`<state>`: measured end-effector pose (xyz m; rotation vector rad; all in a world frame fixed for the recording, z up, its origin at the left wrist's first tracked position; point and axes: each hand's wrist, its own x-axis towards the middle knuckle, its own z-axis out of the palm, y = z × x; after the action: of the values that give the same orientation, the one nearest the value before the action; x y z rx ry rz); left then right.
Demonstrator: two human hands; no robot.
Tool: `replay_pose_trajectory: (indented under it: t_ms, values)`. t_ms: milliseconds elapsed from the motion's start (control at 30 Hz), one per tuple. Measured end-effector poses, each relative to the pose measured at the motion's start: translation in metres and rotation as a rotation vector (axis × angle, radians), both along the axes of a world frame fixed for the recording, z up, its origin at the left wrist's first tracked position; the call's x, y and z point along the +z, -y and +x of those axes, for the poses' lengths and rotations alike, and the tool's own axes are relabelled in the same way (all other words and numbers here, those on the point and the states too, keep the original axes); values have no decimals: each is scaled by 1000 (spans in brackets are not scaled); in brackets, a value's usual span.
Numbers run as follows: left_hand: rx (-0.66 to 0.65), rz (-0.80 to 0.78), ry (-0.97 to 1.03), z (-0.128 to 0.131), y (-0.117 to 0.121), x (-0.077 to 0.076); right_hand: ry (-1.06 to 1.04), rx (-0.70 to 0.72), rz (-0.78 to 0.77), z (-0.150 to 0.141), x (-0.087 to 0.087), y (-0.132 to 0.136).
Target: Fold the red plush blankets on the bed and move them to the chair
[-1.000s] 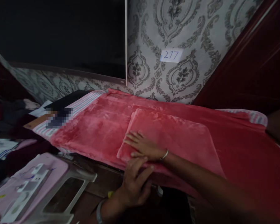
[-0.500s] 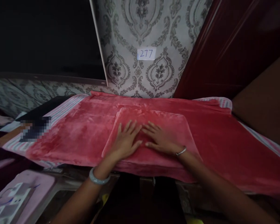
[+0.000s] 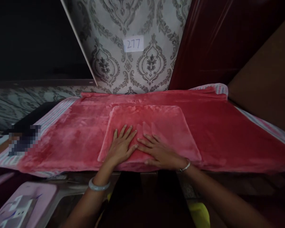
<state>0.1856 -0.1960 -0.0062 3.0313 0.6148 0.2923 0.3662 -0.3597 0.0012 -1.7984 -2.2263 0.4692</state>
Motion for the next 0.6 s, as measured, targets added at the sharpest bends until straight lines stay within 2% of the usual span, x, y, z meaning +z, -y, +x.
replay_pose_trajectory:
  t_ms: [167,233,300,400,467,533,600]
  values:
    - [1,4,13,0,-1,-1,-111,-17,-1,-26,-3,55]
    - [-4,9,21,1,-3,-2,-222,11,7,-20,7,70]
    - [-10,19,39,2,-4,-3,-338,-48,86,-1,26,76]
    - [-15,24,54,3,-5,-2,-314,-247,298,42,51,61]
    - [-8,21,47,4,-5,-2,-167,-322,366,70,55,40]
    - [-2,22,37,4,-6,-2,3,-371,321,88,44,19]
    - [-1,27,30,3,-6,-2,130,-369,209,94,25,4]
